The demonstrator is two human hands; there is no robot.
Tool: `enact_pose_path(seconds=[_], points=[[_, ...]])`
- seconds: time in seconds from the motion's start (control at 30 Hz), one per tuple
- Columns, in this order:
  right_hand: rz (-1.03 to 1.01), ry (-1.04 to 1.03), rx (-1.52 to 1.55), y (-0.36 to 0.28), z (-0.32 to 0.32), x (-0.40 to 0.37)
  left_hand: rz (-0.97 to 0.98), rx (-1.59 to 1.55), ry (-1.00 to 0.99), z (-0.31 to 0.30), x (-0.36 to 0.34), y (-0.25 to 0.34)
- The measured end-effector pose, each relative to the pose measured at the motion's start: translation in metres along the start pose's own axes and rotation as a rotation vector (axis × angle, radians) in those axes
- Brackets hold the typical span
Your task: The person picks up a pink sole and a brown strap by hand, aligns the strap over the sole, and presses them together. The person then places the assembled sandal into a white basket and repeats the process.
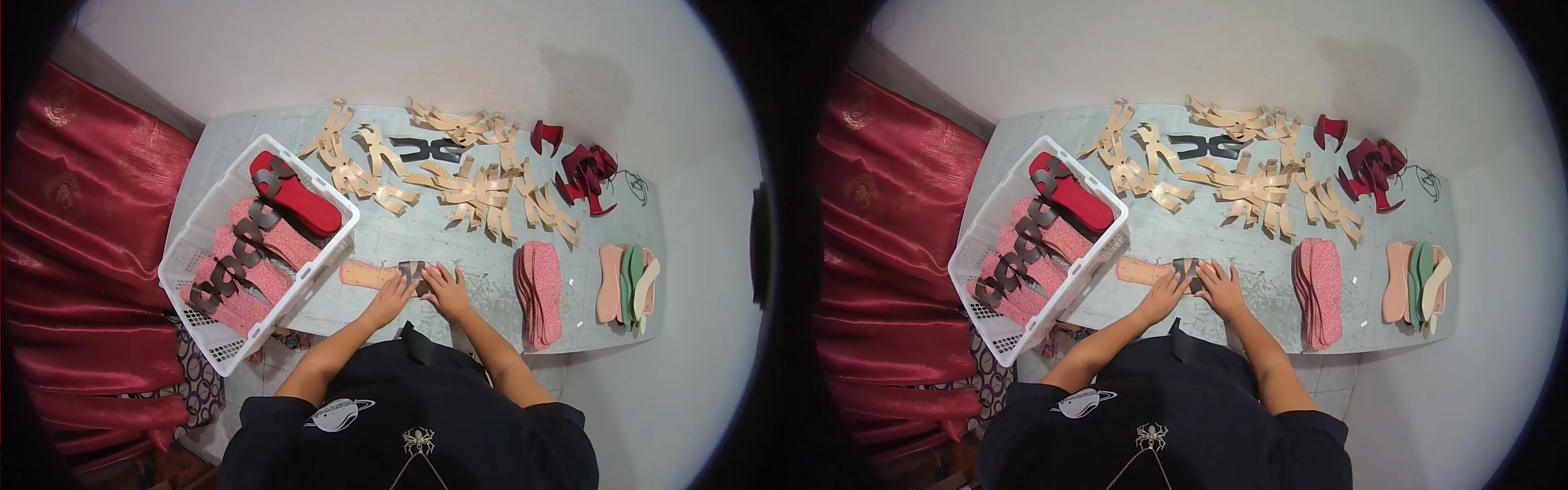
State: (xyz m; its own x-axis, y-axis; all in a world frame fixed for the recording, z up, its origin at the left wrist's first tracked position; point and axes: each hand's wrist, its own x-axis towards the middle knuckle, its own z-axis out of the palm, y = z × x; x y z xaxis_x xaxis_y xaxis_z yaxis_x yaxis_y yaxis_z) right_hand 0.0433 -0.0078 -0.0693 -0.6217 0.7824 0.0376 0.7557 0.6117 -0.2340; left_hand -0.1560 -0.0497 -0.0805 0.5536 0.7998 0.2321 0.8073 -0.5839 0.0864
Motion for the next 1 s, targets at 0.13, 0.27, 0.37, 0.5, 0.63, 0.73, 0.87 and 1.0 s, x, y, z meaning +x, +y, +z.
enact_pose_path(seconds=[0.13, 0.27, 0.37, 0.5, 0.63, 0.73, 0.87, 1.0], points=[[-0.001, 0.006, -0.007, 0.0, 0.002, -0.001, -0.027, -0.016, -0.011, 0.001, 0.001, -0.001], [-0.006, 0.007, -0.018, 0.0, 0.003, -0.001, -0.022, 0.046, -0.007, 0.003, 0.002, 0.0], [-0.007, 0.008, -0.015, 0.0, 0.003, -0.001, -0.062, 0.022, -0.05, 0.003, 0.006, 0.003], [-0.001, -0.009, -0.01, -0.001, 0.002, 0.0, -0.043, 0.079, -0.057, 0.006, 0.004, 0.004], [0.008, 0.002, 0.01, 0.0, 0.002, -0.002, -0.002, 0.193, -0.027, 0.016, 0.005, 0.008], [0.012, 0.014, 0.049, 0.0, 0.001, -0.001, 0.015, 0.27, -0.042, 0.014, 0.008, 0.011], [-0.063, 0.074, -0.012, 0.002, 0.003, 0.0, 0.04, 0.303, -0.067, 0.01, 0.008, 0.012], [-0.168, 0.14, 0.015, 0.01, -0.001, 0.004, 0.046, 0.255, -0.03, 0.007, 0.01, 0.006]])
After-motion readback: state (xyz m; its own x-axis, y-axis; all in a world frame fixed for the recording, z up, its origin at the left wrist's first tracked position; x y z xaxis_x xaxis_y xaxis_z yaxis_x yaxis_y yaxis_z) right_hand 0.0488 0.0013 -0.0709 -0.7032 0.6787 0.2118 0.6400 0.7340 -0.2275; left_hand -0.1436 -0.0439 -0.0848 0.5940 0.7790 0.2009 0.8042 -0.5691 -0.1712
